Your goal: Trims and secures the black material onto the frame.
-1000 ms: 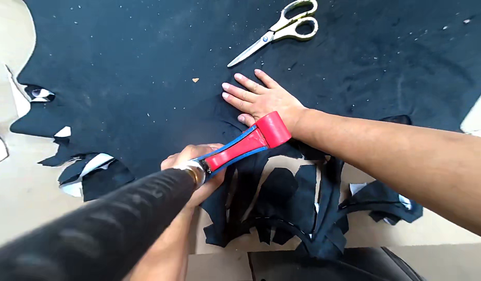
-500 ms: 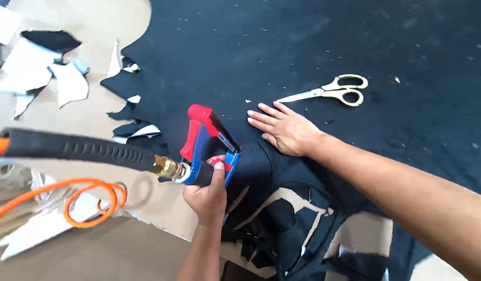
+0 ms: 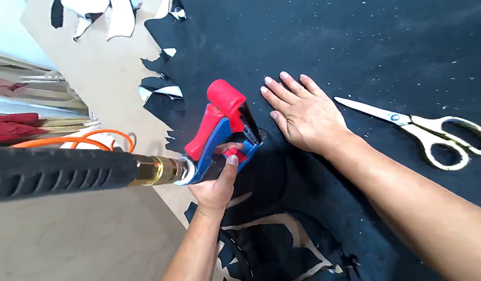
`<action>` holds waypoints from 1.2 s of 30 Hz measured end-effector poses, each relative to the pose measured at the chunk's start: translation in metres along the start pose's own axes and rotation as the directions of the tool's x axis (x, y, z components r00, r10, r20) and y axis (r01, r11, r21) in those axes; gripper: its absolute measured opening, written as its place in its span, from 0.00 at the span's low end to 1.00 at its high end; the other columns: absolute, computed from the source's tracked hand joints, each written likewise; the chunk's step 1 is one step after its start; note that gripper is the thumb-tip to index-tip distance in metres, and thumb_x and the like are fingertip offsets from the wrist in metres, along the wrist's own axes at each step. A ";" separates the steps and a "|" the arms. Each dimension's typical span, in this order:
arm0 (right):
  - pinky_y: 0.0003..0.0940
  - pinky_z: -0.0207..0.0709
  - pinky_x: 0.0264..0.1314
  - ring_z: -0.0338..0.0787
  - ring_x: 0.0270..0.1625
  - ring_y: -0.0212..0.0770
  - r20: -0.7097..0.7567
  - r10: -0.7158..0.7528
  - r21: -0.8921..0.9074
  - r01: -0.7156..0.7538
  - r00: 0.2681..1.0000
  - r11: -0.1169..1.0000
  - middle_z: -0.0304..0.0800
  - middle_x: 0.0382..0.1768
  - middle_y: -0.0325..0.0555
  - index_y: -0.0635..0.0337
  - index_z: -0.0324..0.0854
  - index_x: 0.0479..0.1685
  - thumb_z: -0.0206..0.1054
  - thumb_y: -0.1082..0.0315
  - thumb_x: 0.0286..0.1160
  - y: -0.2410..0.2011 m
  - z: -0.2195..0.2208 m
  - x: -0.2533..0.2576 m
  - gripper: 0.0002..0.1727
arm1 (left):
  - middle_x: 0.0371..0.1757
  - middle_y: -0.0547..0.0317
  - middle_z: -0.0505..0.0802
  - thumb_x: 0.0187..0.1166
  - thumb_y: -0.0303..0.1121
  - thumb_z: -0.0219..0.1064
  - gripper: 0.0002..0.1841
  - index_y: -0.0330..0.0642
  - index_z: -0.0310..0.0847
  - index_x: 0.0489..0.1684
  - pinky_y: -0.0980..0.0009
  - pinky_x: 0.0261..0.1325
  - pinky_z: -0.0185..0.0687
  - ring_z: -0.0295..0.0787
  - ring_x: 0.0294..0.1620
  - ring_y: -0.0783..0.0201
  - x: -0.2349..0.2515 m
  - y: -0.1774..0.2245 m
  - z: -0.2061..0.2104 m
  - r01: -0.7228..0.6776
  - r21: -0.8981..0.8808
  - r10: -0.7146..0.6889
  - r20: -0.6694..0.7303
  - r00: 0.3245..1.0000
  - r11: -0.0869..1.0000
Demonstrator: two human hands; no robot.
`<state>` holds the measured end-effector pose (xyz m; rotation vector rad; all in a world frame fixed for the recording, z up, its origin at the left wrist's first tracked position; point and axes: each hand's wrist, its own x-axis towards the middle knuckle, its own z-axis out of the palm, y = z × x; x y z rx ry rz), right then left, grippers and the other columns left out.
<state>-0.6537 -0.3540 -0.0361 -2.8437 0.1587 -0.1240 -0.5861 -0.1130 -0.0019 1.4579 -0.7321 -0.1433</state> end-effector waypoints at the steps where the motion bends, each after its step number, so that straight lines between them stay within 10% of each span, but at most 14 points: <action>1: 0.60 0.40 0.96 0.47 0.97 0.48 0.003 0.003 -0.006 -0.003 1.000 1.000 0.50 0.96 0.32 0.41 0.56 0.95 0.27 0.49 0.93 0.001 -0.001 0.000 0.34 | 0.48 0.49 0.97 0.75 0.31 0.77 0.18 0.41 0.80 0.59 0.49 0.58 0.94 0.97 0.49 0.48 0.000 0.001 0.002 -0.006 0.013 0.006 0.010 1.000 1.000; 36: 0.60 0.41 0.96 0.48 0.97 0.47 -0.006 0.005 0.016 -0.005 1.000 1.000 0.53 0.95 0.32 0.41 0.58 0.94 0.28 0.51 0.92 -0.003 -0.007 -0.002 0.34 | 0.39 0.53 0.97 0.67 0.36 0.79 0.13 0.39 0.86 0.43 0.51 0.51 0.96 0.98 0.42 0.54 0.010 0.008 -0.015 -0.001 0.222 -0.069 0.303 0.950 0.975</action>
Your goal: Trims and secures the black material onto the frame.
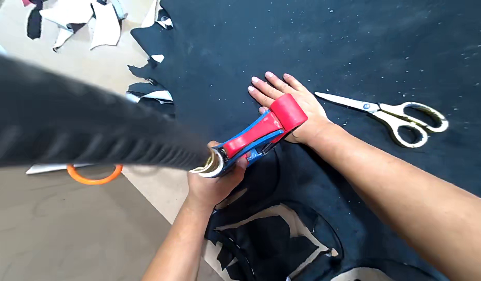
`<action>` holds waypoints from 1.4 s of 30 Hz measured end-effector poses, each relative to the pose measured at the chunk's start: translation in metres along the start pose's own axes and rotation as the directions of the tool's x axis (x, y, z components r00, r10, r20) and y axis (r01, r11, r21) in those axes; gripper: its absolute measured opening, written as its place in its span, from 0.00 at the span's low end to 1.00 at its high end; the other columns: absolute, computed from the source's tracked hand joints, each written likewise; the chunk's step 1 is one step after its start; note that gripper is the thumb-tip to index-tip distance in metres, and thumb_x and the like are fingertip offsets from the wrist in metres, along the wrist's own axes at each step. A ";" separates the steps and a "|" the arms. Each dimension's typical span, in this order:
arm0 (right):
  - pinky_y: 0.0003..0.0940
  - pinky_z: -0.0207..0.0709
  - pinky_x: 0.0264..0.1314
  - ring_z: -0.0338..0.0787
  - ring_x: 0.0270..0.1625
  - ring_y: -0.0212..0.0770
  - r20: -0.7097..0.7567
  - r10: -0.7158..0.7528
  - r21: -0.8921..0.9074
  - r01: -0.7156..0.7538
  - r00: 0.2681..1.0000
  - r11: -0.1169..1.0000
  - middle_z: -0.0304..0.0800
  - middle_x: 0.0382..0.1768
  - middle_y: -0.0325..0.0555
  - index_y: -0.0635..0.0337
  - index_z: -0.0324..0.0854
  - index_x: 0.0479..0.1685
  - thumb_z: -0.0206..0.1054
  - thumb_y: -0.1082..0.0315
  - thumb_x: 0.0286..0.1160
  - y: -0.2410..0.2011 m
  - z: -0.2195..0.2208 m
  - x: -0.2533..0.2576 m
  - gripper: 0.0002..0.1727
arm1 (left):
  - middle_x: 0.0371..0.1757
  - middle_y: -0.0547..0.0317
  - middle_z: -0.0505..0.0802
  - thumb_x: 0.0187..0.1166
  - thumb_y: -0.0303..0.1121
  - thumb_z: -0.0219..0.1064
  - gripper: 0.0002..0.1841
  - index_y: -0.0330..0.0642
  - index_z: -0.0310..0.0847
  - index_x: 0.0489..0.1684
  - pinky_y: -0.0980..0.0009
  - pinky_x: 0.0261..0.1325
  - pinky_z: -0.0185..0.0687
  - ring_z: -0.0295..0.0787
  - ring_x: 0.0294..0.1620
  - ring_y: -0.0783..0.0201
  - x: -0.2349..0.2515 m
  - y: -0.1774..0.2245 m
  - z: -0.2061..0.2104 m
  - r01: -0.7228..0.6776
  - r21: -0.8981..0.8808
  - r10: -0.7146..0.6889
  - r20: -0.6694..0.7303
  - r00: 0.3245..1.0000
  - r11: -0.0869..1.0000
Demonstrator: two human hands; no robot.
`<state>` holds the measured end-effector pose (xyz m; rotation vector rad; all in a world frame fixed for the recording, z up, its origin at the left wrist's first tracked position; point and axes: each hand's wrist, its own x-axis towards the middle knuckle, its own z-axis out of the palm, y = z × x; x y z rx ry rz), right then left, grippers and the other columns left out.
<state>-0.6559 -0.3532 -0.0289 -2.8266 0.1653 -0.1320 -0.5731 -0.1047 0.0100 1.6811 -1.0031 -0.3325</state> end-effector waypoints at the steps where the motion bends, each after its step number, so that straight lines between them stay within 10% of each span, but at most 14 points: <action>1: 0.60 0.41 0.96 0.49 0.97 0.47 -0.008 -0.002 -0.002 0.002 1.000 1.000 0.53 0.95 0.32 0.40 0.59 0.94 0.28 0.50 0.92 0.001 0.001 0.000 0.34 | 0.40 0.52 0.97 0.67 0.36 0.79 0.14 0.38 0.86 0.44 0.50 0.51 0.96 0.97 0.42 0.53 -0.001 -0.002 0.002 0.004 -0.030 -0.004 -0.004 1.000 1.000; 8: 0.67 0.34 0.95 0.45 0.98 0.49 -0.124 0.245 -0.060 -0.254 0.962 0.965 0.49 0.96 0.39 0.45 0.54 0.96 0.30 0.42 0.91 -0.025 0.011 -0.019 0.37 | 0.45 0.51 0.99 0.72 0.29 0.76 0.11 0.37 0.89 0.49 0.55 0.52 0.97 0.98 0.46 0.54 -0.038 0.038 -0.026 0.241 -0.141 -0.253 -0.075 0.965 0.960; 14: 0.63 0.37 0.97 0.42 0.98 0.49 -0.046 0.489 -0.016 -0.490 0.871 0.871 0.44 0.97 0.47 0.56 0.50 0.96 0.34 0.39 0.90 -0.137 0.027 -0.117 0.42 | 0.40 0.42 0.97 0.70 0.29 0.72 0.16 0.25 0.81 0.49 0.50 0.51 0.97 0.99 0.42 0.47 -0.120 0.048 -0.179 0.553 -0.128 -0.567 -0.182 0.803 0.824; 18: 0.61 0.31 0.98 0.35 0.99 0.44 0.104 0.510 0.091 -0.519 0.854 0.850 0.43 0.98 0.37 0.45 0.55 0.96 0.35 0.36 0.90 -0.224 0.043 -0.154 0.39 | 0.39 0.37 0.97 0.78 0.29 0.67 0.17 0.23 0.78 0.56 0.47 0.48 0.98 0.99 0.39 0.44 -0.110 0.017 -0.268 0.712 -0.148 -0.727 -0.170 0.665 0.686; 20: 0.52 0.35 1.00 0.41 0.98 0.35 0.181 0.514 0.267 -0.545 0.838 0.795 0.52 0.95 0.29 0.40 0.62 0.92 0.39 0.36 0.91 -0.256 0.035 -0.169 0.36 | 0.42 0.41 0.96 0.82 0.35 0.68 0.21 0.26 0.77 0.64 0.49 0.46 0.97 0.98 0.40 0.49 -0.072 -0.007 -0.294 0.761 -0.103 -0.764 -0.185 0.618 0.641; 22: 0.47 0.60 0.94 0.66 0.90 0.33 0.109 0.614 0.335 -0.610 0.782 0.718 0.73 0.86 0.30 0.39 0.76 0.84 0.49 0.44 0.91 -0.266 0.010 -0.176 0.28 | 0.46 0.42 0.95 0.82 0.38 0.68 0.23 0.29 0.76 0.67 0.48 0.49 0.94 0.96 0.43 0.51 -0.021 -0.035 -0.306 0.750 -0.158 -0.766 -0.180 0.617 0.642; 25: 0.54 0.72 0.84 0.81 0.80 0.46 -0.017 0.790 0.237 -0.765 0.613 0.599 0.83 0.77 0.45 0.49 0.79 0.80 0.56 0.54 0.89 -0.234 -0.046 -0.175 0.24 | 0.55 0.45 0.93 0.81 0.53 0.67 0.30 0.36 0.77 0.70 0.48 0.54 0.90 0.93 0.51 0.52 0.061 -0.072 -0.310 0.776 -0.161 -0.793 -0.137 0.594 0.610; 28: 0.62 0.76 0.78 0.81 0.78 0.56 -0.069 0.847 0.036 -0.848 0.526 0.529 0.80 0.78 0.54 0.53 0.74 0.82 0.60 0.59 0.87 -0.159 -0.092 -0.174 0.26 | 0.50 0.31 0.91 0.79 0.76 0.50 0.49 0.28 0.79 0.65 0.38 0.52 0.87 0.92 0.46 0.40 0.118 -0.110 -0.314 0.761 0.390 -0.808 -0.068 0.585 0.518; 31: 0.74 0.76 0.67 0.80 0.76 0.69 -0.037 0.828 -0.130 -0.824 0.560 0.552 0.73 0.81 0.62 0.58 0.66 0.87 0.68 0.68 0.76 -0.077 -0.113 -0.165 0.35 | 0.47 0.21 0.91 0.87 0.65 0.53 0.40 0.25 0.86 0.50 0.19 0.56 0.74 0.89 0.53 0.22 0.119 -0.089 -0.312 0.419 0.787 -0.676 -0.002 0.737 0.454; 36: 0.73 0.47 0.89 0.53 0.95 0.58 0.170 0.661 -0.358 -0.579 0.731 0.732 0.50 0.95 0.52 0.54 0.53 0.95 0.78 0.70 0.62 0.036 -0.121 -0.130 0.54 | 0.57 0.32 0.91 0.87 0.41 0.63 0.23 0.31 0.77 0.70 0.31 0.62 0.82 0.90 0.58 0.34 0.005 -0.023 -0.267 0.267 0.682 -0.460 0.115 0.881 0.681; 42: 0.71 0.81 0.60 0.79 0.74 0.69 0.296 0.670 -0.300 -0.600 0.681 0.742 0.63 0.87 0.57 0.48 0.60 0.92 0.84 0.62 0.55 0.057 -0.130 -0.149 0.55 | 0.63 0.43 0.91 0.82 0.38 0.67 0.23 0.34 0.78 0.70 0.49 0.65 0.88 0.92 0.62 0.51 -0.079 0.011 -0.175 0.535 0.446 -0.650 0.153 0.744 0.718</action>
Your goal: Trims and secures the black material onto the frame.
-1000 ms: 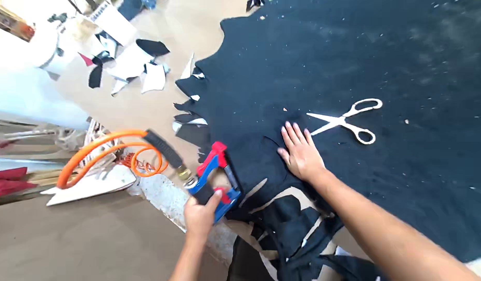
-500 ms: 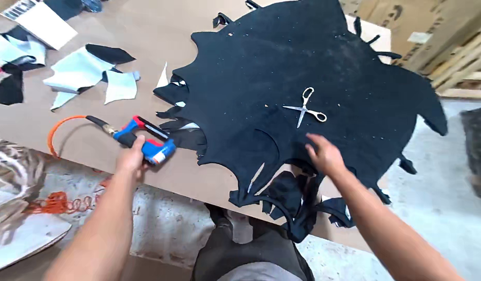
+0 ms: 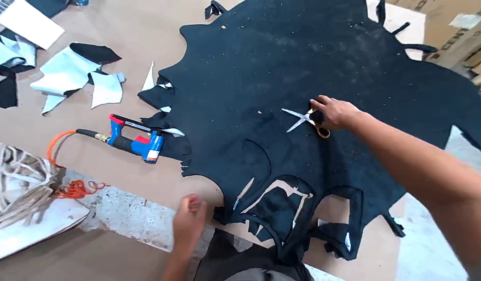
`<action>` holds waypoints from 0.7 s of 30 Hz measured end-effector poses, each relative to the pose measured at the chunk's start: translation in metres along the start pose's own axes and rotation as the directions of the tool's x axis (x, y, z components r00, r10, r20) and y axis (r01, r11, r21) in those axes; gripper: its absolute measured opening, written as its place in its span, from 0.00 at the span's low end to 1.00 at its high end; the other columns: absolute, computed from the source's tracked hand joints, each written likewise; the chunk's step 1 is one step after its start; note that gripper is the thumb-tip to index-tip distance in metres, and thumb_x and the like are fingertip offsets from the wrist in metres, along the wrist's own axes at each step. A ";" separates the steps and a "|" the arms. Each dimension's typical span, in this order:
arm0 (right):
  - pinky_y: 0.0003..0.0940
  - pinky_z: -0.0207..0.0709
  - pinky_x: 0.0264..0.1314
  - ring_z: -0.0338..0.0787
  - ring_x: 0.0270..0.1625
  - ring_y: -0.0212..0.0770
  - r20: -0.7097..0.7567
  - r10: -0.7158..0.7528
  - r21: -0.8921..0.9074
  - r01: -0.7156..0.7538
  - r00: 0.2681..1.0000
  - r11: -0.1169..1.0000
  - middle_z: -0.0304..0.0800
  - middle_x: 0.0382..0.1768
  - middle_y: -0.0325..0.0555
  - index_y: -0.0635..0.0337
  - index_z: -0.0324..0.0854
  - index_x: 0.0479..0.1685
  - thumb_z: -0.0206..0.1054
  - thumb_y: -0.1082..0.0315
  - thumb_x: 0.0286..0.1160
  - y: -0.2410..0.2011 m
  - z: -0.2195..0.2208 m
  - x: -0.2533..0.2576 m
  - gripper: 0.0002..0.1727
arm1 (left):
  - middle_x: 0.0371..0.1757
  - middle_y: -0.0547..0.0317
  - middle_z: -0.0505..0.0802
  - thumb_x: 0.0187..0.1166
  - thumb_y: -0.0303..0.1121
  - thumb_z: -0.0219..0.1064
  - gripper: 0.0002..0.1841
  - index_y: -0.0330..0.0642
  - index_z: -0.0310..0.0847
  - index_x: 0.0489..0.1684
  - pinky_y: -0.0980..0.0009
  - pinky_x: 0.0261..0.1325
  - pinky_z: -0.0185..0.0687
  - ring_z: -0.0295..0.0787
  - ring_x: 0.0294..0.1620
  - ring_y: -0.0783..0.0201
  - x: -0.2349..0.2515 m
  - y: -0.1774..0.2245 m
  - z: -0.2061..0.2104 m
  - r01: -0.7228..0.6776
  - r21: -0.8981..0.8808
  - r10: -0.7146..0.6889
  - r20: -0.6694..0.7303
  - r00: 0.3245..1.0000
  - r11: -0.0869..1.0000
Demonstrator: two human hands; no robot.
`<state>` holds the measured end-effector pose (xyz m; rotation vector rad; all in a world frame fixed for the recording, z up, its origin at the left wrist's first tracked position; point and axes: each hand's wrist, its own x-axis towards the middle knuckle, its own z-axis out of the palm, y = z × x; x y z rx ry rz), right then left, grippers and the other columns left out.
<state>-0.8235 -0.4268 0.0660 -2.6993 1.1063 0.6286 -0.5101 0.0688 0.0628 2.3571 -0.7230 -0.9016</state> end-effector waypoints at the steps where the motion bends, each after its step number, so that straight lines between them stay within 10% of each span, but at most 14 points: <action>1: 0.71 0.81 0.59 0.80 0.74 0.69 -0.038 0.024 0.082 -0.021 0.999 0.996 0.62 0.87 0.58 0.50 0.61 0.92 0.81 0.58 0.60 -0.001 0.007 -0.013 0.52 | 0.62 0.43 0.91 0.80 0.38 0.68 0.23 0.33 0.78 0.70 0.50 0.66 0.88 0.91 0.63 0.52 -0.003 0.008 0.013 0.047 -0.057 -0.047 0.010 0.999 0.997; 5: 0.72 0.79 0.56 0.83 0.66 0.72 -0.082 0.178 0.200 -0.158 0.981 0.967 0.77 0.73 0.68 0.51 0.70 0.86 0.69 0.44 0.68 -0.032 0.036 -0.045 0.43 | 0.62 0.45 0.91 0.81 0.39 0.71 0.26 0.35 0.75 0.74 0.51 0.69 0.86 0.91 0.63 0.54 -0.001 0.045 0.047 0.237 -0.064 -0.227 0.132 0.965 0.970; 9: 0.79 0.75 0.57 0.75 0.71 0.83 0.088 0.345 0.246 -0.356 0.934 0.901 0.71 0.72 0.82 0.66 0.63 0.86 0.83 0.49 0.56 -0.073 0.019 -0.046 0.55 | 0.48 0.43 0.93 0.77 0.45 0.76 0.24 0.32 0.83 0.60 0.47 0.58 0.86 0.91 0.50 0.50 0.023 0.053 0.049 0.347 -0.107 -0.319 0.215 0.923 0.932; 15: 0.72 0.80 0.39 0.91 0.42 0.67 0.096 0.397 0.484 -0.391 0.913 0.783 0.90 0.35 0.61 0.59 0.88 0.37 0.78 0.58 0.61 -0.086 0.017 -0.076 0.15 | 0.37 0.49 0.93 0.74 0.40 0.80 0.20 0.29 0.84 0.46 0.61 0.48 0.90 0.91 0.35 0.60 0.066 0.042 0.039 0.393 -0.056 -0.301 0.548 0.780 0.918; 18: 0.51 0.85 0.33 0.90 0.31 0.48 0.254 0.253 0.925 -0.311 0.934 0.218 0.91 0.33 0.50 0.59 0.84 0.57 0.74 0.63 0.70 -0.163 0.039 -0.168 0.18 | 0.37 0.48 0.95 0.75 0.38 0.78 0.18 0.28 0.84 0.43 0.61 0.49 0.91 0.94 0.38 0.60 0.085 0.036 0.033 0.377 -0.020 -0.263 0.683 0.682 0.926; 21: 0.41 0.86 0.35 0.87 0.28 0.40 0.371 0.063 0.854 -0.314 0.927 -0.414 0.86 0.31 0.44 0.60 0.80 0.60 0.70 0.49 0.75 -0.316 0.080 -0.241 0.25 | 0.35 0.49 0.96 0.78 0.39 0.76 0.17 0.28 0.85 0.41 0.61 0.48 0.93 0.95 0.37 0.60 0.092 0.038 0.029 0.321 0.001 -0.210 0.758 0.618 0.947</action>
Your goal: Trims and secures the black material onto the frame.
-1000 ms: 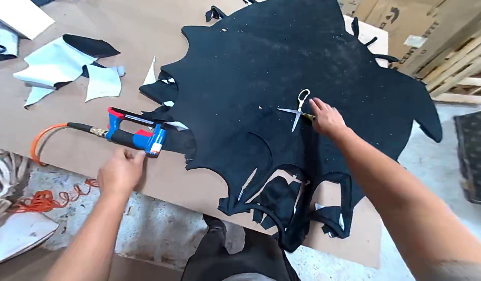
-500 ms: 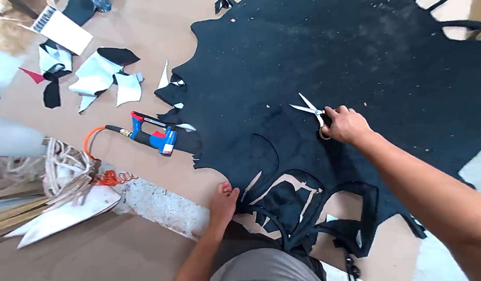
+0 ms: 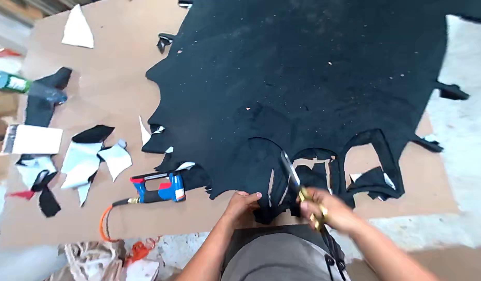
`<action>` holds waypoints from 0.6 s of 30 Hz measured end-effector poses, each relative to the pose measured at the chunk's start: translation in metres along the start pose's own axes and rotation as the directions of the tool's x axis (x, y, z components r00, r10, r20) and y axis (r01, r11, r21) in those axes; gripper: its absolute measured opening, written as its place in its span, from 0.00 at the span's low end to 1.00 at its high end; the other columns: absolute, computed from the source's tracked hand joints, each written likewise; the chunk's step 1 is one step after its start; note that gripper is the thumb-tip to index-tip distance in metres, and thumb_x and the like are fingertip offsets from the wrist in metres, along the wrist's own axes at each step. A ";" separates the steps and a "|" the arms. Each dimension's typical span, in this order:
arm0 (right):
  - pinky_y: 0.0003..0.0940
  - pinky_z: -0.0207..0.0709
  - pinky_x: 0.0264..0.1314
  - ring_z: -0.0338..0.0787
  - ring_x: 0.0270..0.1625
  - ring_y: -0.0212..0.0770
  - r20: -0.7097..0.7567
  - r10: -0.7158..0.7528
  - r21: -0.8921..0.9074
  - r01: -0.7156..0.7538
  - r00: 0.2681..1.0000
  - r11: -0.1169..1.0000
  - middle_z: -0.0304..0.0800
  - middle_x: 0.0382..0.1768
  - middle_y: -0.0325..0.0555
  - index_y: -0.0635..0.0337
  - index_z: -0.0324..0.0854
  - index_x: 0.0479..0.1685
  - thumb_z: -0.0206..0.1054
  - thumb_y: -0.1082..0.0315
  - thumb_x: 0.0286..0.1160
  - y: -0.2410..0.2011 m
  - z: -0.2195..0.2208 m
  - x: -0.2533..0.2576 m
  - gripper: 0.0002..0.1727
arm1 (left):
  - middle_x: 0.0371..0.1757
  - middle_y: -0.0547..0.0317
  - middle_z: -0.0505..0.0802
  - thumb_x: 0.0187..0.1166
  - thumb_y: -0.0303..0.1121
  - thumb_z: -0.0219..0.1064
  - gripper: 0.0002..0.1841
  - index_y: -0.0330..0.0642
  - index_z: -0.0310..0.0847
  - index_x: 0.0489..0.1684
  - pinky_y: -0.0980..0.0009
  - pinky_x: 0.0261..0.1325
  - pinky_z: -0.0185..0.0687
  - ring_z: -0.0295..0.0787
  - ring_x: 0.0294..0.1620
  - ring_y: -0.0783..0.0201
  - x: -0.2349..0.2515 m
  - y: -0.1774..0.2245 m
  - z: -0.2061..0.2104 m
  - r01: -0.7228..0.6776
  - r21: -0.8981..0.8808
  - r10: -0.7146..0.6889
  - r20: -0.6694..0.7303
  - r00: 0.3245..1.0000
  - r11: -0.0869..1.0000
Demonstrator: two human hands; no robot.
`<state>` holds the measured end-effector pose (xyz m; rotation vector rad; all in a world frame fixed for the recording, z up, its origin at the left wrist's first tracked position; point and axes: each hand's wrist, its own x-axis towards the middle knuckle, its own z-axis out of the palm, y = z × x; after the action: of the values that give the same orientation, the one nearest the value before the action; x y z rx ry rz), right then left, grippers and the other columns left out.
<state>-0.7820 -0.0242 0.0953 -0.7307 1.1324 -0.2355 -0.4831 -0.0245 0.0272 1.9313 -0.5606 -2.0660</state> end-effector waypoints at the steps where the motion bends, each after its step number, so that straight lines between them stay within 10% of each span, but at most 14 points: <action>1: 0.39 0.86 0.37 0.87 0.30 0.39 0.014 0.028 0.106 -0.029 1.000 0.994 0.87 0.32 0.42 0.60 0.79 0.61 0.69 0.44 0.74 0.026 0.035 -0.006 0.29 | 0.35 0.49 0.96 0.79 0.39 0.74 0.18 0.27 0.84 0.43 0.61 0.48 0.93 0.95 0.37 0.60 0.000 0.000 -0.002 0.009 0.000 -0.009 0.026 1.000 1.000; 13: 0.35 0.84 0.25 0.85 0.19 0.39 -0.566 -0.012 0.173 0.132 0.824 0.976 0.85 0.21 0.44 0.61 0.82 0.48 0.77 0.43 0.72 0.035 0.135 0.069 0.28 | 0.35 0.49 0.95 0.84 0.41 0.70 0.19 0.28 0.82 0.47 0.66 0.42 0.90 0.94 0.34 0.61 -0.006 -0.013 -0.013 -0.016 -0.033 0.021 0.168 0.986 0.999; 18: 0.34 0.81 0.30 0.83 0.24 0.37 -0.385 -0.011 -0.004 0.011 0.923 1.000 0.84 0.26 0.43 0.60 0.81 0.53 0.69 0.44 0.79 0.007 0.090 0.060 0.25 | 0.36 0.48 0.95 0.81 0.42 0.73 0.21 0.28 0.82 0.49 0.65 0.45 0.92 0.95 0.36 0.60 -0.009 -0.017 -0.018 -0.035 -0.054 0.043 0.150 0.988 0.998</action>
<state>-0.6778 -0.0127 0.0669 -0.7095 1.5028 -0.4008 -0.4630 -0.0077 0.0267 1.7316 -0.5668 -2.1930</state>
